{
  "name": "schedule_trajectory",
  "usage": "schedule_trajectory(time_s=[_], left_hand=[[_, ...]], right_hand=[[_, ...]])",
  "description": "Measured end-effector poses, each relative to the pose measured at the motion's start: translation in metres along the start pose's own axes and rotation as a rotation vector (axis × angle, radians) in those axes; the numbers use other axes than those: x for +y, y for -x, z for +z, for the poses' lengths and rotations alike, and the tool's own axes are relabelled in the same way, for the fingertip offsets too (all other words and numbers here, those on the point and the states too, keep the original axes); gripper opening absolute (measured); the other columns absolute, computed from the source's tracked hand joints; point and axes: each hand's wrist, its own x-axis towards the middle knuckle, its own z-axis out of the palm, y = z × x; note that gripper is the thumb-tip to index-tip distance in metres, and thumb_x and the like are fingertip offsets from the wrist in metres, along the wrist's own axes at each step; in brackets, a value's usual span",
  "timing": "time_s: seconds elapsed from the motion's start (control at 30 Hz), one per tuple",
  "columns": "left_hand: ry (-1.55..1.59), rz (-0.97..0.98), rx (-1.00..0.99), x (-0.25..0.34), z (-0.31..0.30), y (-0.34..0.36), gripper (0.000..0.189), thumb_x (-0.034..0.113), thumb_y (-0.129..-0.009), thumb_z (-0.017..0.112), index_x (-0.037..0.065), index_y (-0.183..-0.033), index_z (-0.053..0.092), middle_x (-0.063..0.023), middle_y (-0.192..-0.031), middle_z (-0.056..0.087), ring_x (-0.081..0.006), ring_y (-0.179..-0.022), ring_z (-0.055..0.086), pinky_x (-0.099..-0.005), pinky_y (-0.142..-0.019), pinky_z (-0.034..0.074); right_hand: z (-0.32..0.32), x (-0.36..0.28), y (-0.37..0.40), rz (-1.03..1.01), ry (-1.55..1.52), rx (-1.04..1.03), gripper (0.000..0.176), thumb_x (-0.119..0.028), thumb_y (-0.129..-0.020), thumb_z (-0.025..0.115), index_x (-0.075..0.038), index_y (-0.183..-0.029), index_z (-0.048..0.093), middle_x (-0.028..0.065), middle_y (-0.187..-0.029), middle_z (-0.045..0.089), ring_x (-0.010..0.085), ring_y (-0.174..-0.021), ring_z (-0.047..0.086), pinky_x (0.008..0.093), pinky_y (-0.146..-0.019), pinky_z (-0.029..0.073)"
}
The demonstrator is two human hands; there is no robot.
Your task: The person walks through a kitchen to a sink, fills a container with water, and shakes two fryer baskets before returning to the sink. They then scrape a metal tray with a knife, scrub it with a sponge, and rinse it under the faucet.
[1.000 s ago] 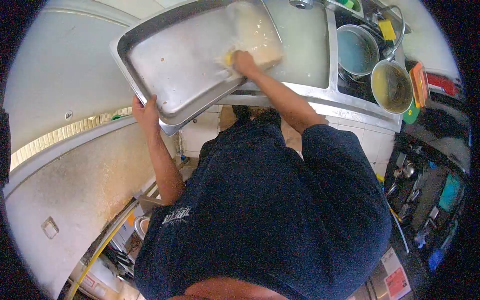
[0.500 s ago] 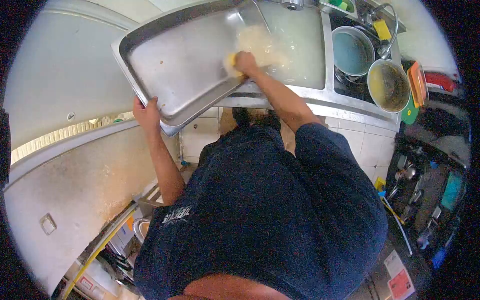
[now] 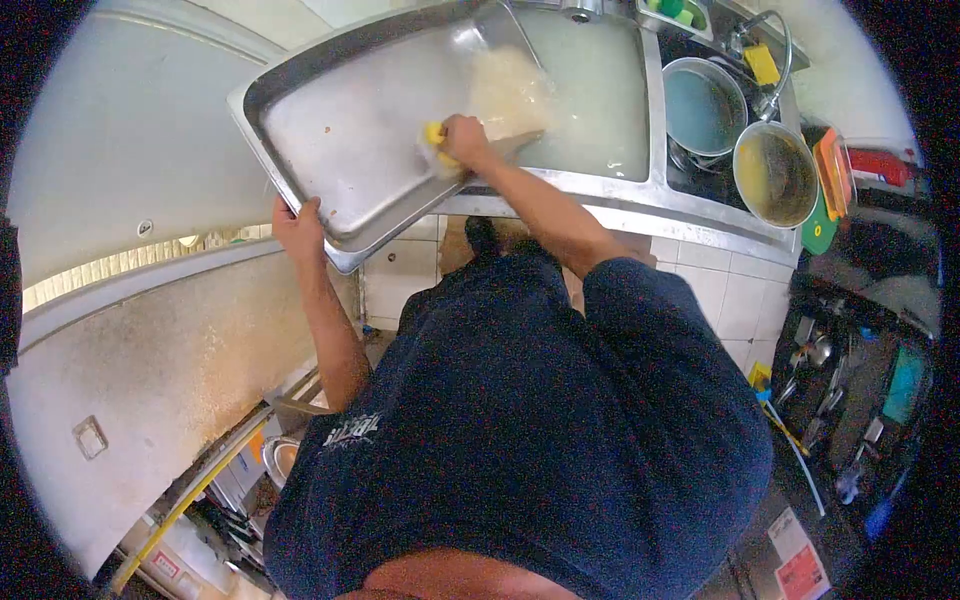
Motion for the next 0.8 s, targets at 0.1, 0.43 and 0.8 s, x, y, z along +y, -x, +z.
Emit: schedule_trajectory(time_s=[0.1,0.43,0.8], left_hand=[[-0.017,-0.018,-0.023,-0.002,-0.001,0.007,0.032,-0.005,-0.068,0.053,-0.004,-0.099,0.054,-0.0109,-0.090,0.060,-0.0174,-0.080,0.056,-0.0277,-0.075,0.043],[0.048,-0.040,-0.011,-0.003,0.004,0.003,0.026,-0.006,-0.067,0.051,-0.002,-0.092,0.055,-0.0084,-0.084,0.060,-0.0147,-0.074,0.056,-0.0268,-0.069,0.045],[0.026,-0.013,0.024,-0.023,0.002,-0.009,0.017,0.002,-0.075,0.057,-0.001,-0.092,0.055,-0.0061,-0.078,0.058,-0.0122,-0.067,0.054,-0.0246,-0.060,0.044]], right_hand=[[0.003,0.006,0.000,-0.008,-0.031,0.169,0.026,-0.028,-0.058,0.069,-0.007,-0.073,0.064,0.0151,-0.083,0.062,0.0302,-0.078,0.059,0.0375,-0.072,0.047],[0.013,-0.069,0.013,-0.248,-0.247,0.190,0.027,-0.018,-0.059,0.066,-0.006,-0.083,0.063,0.0155,-0.080,0.061,0.0316,-0.077,0.059,0.0390,-0.072,0.046],[0.031,-0.088,-0.006,-0.282,-0.198,0.284,0.024,-0.014,-0.066,0.062,-0.005,-0.087,0.062,0.0158,-0.077,0.059,0.0338,-0.073,0.056,0.0390,-0.067,0.046]])
